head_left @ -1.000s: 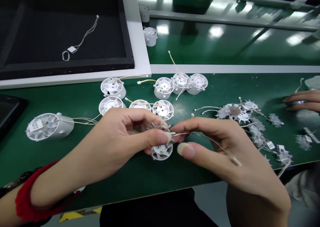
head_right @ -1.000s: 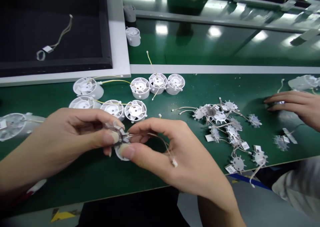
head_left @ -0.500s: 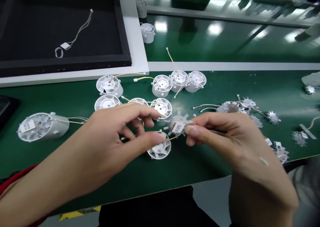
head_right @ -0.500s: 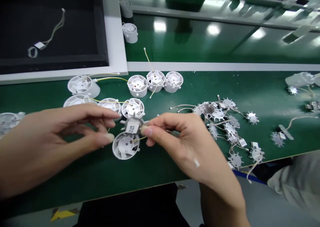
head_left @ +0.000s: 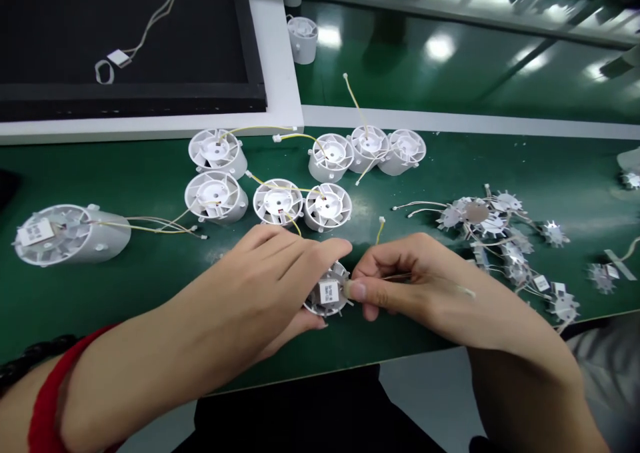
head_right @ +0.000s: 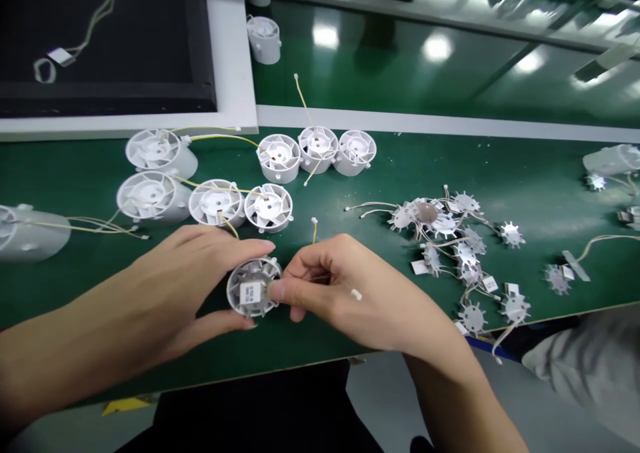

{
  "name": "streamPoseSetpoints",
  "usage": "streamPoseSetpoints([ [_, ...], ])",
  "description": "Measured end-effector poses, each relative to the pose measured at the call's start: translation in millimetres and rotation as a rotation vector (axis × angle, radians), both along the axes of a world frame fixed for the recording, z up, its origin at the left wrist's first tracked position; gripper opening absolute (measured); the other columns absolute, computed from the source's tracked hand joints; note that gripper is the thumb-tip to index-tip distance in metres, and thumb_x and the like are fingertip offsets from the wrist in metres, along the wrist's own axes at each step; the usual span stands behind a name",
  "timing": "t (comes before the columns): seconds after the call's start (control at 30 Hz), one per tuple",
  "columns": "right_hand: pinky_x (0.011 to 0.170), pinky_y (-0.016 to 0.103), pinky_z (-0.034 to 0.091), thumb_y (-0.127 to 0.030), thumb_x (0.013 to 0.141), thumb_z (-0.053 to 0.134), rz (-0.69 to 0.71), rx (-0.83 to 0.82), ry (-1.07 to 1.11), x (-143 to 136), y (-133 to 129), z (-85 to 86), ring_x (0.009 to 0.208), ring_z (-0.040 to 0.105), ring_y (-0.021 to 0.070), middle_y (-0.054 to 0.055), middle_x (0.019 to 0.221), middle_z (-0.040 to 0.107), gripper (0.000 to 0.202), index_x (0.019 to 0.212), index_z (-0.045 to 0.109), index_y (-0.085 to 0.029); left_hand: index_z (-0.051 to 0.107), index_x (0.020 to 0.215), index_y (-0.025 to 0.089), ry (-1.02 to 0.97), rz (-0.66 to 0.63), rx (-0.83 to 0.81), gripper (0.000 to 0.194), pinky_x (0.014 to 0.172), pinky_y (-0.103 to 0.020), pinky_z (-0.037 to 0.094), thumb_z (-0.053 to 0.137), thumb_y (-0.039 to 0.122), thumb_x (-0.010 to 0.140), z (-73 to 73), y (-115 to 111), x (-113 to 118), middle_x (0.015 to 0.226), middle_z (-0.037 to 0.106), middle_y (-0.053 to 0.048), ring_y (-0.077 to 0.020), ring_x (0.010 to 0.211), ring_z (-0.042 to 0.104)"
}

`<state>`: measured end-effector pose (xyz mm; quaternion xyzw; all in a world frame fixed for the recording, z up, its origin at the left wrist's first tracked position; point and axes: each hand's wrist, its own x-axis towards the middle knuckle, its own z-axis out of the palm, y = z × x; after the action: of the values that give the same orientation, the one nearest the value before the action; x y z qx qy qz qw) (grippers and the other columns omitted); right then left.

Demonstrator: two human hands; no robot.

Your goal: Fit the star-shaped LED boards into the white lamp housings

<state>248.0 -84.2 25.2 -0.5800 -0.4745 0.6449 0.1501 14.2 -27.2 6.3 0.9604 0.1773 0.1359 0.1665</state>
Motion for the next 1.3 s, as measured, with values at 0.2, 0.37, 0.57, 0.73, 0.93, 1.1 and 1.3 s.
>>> streamPoseSetpoints([
  [0.2,0.049,0.024,0.031,-0.038,0.092,0.078,-0.001,0.013,-0.064,-2,-1,-0.5,0.053,0.047,0.0075,-0.006,0.058,0.063,0.033,0.066,0.07,-0.021,0.046,0.133,0.019,0.0,-0.01,-0.088,0.084,0.084,-0.035,0.049,0.1,0.023,0.069,-2.3,2,-5,0.109,0.072,0.002,-0.0213,0.093,0.068],
  [0.37,0.05,0.022,0.032,-0.035,0.092,0.078,0.011,0.047,-0.089,-5,0,3.0,0.054,0.049,0.0068,-0.007,0.058,0.062,0.032,0.066,0.067,-0.021,0.046,0.134,0.021,0.005,-0.022,-0.118,0.08,0.083,-0.035,0.049,0.098,0.024,0.073,-5.7,3,-5,0.11,0.072,0.001,-0.0227,0.095,0.068],
  [0.57,0.045,0.021,0.031,-0.039,0.093,0.077,0.092,0.033,-0.129,-3,7,10.2,0.05,0.046,0.0067,-0.007,0.054,0.058,0.038,0.062,0.065,-0.02,0.049,0.126,0.021,0.038,-0.055,-0.158,0.069,0.085,-0.035,0.046,0.097,0.024,0.076,-2.9,5,-4,0.101,0.067,0.004,-0.0186,0.088,0.064],
  [0.73,0.042,0.022,0.027,-0.042,0.094,0.075,0.129,0.055,-0.155,-6,9,11.4,0.047,0.042,0.0071,-0.006,0.051,0.053,0.041,0.061,0.064,-0.019,0.052,0.12,0.022,0.082,-0.069,-0.192,0.06,0.084,-0.034,0.043,0.095,0.024,0.078,-2.4,6,-3,0.101,0.064,0.006,-0.0168,0.087,0.06],
  [0.93,0.047,0.023,0.033,-0.039,0.096,0.071,0.095,0.146,-0.239,-4,1,12.5,0.053,0.05,0.0095,-0.003,0.061,0.065,0.032,0.069,0.069,-0.021,0.052,0.118,0.021,0.043,-0.08,-0.194,0.058,0.09,-0.035,0.043,0.093,0.017,0.078,-1.8,5,-5,0.106,0.065,0.004,-0.0183,0.093,0.061],
  [1.1,0.048,0.024,0.035,-0.037,0.101,0.062,0.05,0.255,-0.326,2,-11,14.5,0.055,0.048,0.0106,-0.003,0.065,0.065,0.03,0.076,0.072,-0.022,0.051,0.122,0.021,0.048,-0.073,-0.15,0.061,0.09,-0.039,0.046,0.092,0.016,0.076,-0.8,5,-5,0.106,0.068,0.001,-0.0221,0.094,0.065],
  [1.3,0.053,0.025,0.039,-0.035,0.1,0.064,0.025,0.267,-0.308,4,-18,6.2,0.061,0.053,0.0122,-0.002,0.071,0.069,0.027,0.079,0.073,-0.021,0.052,0.124,0.021,0.049,-0.078,-0.095,0.062,0.092,-0.044,0.048,0.088,0.013,0.074,-3.6,7,-5,0.105,0.07,0.001,-0.0263,0.095,0.069],
])
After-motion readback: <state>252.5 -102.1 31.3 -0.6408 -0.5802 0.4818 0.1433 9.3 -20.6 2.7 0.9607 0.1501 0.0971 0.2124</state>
